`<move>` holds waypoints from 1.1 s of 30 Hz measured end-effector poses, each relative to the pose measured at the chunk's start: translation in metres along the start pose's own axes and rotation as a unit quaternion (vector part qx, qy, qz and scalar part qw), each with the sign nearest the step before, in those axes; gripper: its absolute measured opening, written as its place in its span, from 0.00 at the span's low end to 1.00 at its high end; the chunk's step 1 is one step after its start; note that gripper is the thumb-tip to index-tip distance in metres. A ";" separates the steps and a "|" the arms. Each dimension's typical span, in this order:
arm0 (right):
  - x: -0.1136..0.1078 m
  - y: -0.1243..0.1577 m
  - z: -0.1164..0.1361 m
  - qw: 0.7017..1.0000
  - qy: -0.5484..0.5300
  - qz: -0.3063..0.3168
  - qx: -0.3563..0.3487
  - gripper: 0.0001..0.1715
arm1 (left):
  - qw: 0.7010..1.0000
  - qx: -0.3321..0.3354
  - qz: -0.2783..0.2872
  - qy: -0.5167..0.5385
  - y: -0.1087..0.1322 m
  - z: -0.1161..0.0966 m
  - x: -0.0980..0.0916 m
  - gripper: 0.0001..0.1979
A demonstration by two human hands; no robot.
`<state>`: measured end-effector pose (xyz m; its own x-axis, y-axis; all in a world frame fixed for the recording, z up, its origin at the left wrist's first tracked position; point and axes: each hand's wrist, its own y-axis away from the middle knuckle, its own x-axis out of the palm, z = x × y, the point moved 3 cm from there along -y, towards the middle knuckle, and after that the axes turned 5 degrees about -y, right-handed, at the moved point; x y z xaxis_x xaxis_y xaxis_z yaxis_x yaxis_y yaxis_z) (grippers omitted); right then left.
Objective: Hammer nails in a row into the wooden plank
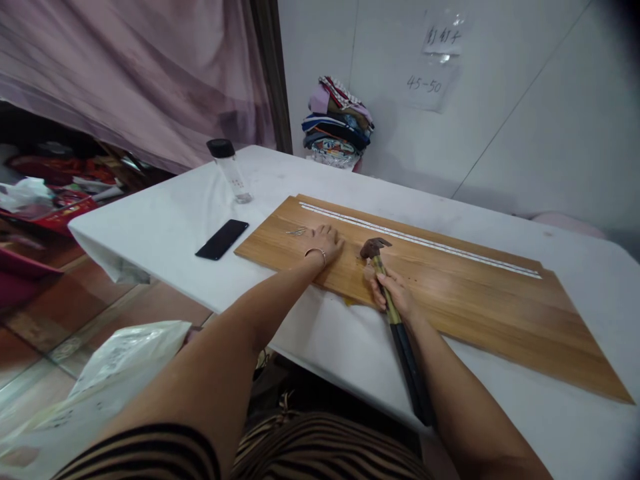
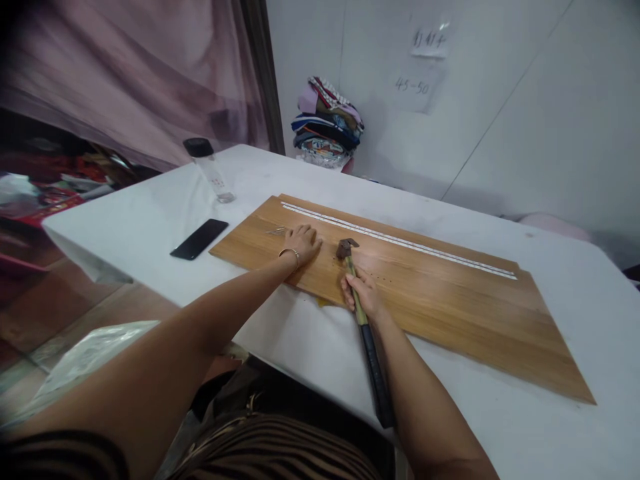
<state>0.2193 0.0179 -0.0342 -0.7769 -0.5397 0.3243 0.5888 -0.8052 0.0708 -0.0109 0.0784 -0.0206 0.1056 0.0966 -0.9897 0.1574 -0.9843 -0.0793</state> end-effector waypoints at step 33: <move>0.001 0.000 0.000 1.000 0.001 -0.009 -0.004 0.26 | 1.000 -0.002 0.003 0.008 -0.001 0.002 0.001 0.22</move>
<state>0.2189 0.0170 -0.0338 -0.7871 -0.5261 0.3220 0.5738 -0.8160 0.0694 -0.0125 0.0789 -0.0212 0.1226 0.0923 -0.9882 0.1605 -0.9844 -0.0720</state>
